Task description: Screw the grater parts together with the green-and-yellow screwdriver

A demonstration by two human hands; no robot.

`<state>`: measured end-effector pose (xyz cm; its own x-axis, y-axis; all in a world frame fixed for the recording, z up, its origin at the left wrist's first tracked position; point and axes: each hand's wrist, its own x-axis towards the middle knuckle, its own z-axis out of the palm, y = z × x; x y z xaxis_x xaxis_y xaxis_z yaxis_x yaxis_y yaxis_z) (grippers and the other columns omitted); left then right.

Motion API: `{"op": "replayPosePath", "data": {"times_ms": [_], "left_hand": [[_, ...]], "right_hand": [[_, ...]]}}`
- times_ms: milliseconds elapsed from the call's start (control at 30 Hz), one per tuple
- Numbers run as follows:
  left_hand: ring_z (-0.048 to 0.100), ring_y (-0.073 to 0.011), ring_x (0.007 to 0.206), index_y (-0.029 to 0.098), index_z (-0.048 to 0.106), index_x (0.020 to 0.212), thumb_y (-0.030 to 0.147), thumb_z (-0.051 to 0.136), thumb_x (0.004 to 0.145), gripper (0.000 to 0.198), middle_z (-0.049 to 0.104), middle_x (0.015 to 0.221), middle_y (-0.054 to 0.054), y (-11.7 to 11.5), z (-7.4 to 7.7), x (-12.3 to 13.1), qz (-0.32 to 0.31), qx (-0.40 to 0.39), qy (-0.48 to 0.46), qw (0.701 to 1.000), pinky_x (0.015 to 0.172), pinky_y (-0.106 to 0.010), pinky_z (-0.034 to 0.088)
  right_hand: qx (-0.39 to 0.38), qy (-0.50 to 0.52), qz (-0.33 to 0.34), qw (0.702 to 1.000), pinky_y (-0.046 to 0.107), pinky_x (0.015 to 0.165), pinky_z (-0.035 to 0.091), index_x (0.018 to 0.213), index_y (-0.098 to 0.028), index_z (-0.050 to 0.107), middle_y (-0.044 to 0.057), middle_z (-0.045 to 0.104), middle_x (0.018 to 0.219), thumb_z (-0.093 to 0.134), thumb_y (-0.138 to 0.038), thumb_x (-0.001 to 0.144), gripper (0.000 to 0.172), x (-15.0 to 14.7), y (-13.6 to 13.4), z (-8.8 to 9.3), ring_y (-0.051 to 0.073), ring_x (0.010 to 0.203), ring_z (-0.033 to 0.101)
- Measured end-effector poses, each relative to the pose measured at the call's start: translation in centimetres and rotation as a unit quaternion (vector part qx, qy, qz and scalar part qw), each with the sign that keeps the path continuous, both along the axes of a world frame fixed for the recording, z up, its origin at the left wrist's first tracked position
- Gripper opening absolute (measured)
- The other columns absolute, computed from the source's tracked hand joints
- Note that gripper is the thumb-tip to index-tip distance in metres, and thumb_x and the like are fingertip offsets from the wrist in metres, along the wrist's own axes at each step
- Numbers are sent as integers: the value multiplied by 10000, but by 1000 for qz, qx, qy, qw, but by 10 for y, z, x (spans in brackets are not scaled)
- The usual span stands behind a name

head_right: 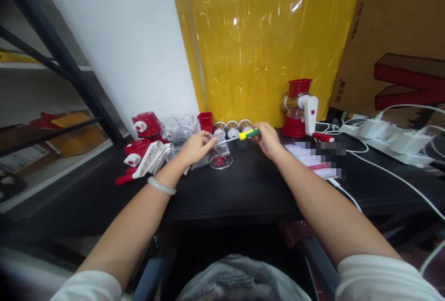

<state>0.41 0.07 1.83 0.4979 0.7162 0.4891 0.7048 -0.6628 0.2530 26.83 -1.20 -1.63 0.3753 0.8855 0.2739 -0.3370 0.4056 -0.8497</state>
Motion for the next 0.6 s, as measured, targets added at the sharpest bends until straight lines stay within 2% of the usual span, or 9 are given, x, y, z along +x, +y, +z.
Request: {"op": "replayPosePath", "data": {"times_ms": [100, 200, 300, 367, 500, 600], "left_hand": [[676, -261, 1030, 182, 738, 719, 579, 420, 981, 572, 694, 1174, -114, 0, 0, 0, 0, 1, -1, 1000, 940, -383, 523], [674, -255, 1028, 180, 726, 710, 573, 423, 982, 566, 696, 1184, -115, 0, 1, 0, 1, -4, -2, 1000, 940, -373, 519], [669, -255, 1035, 180, 723, 706, 566, 423, 983, 561, 694, 1192, -117, 0, 1, 0, 0, -4, -1, 1000, 948, -377, 515], [667, -259, 1046, 182, 732, 718, 569, 421, 982, 562, 693, 1195, -116, 0, 1, 0, 1, -4, 0, 1000, 955, -383, 514], [663, -257, 1058, 186, 736, 717, 577, 415, 981, 571, 695, 1186, -110, -1, 1, 0, 1, -3, 2, 1000, 962, -376, 511], [669, -259, 1041, 181, 735, 714, 569, 412, 986, 573, 696, 1173, -116, 0, 0, 0, -5, 0, 0, 1000, 954, -383, 514]], "right_hand": [[7, 20, 22, 1000, 231, 507, 438, 705, -211, 589, -34, 563, 692, 739, -301, 624, 193, 0, -2, 2, 87, 549, 486], [18, 12, 26, 999, 243, 509, 450, 702, -211, 586, -28, 575, 721, 751, -400, 661, 254, 2, -1, 0, 95, 558, 516], [14, -43, -14, 999, 251, 464, 418, 697, -214, 570, -35, 539, 636, 698, -606, 750, 415, 4, 1, -2, 78, 448, 439], [12, -83, -30, 996, 254, 443, 391, 718, -218, 575, -54, 486, 564, 675, -666, 768, 461, 4, 1, -3, 65, 389, 362], [11, -72, 3, 997, 250, 478, 418, 773, -231, 604, -90, 410, 506, 753, -520, 742, 327, 3, -1, -1, 65, 390, 344], [4, -26, 13, 1000, 241, 499, 431, 772, -230, 603, -69, 494, 591, 758, -380, 693, 230, 1, -2, 0, 69, 453, 408]]}}
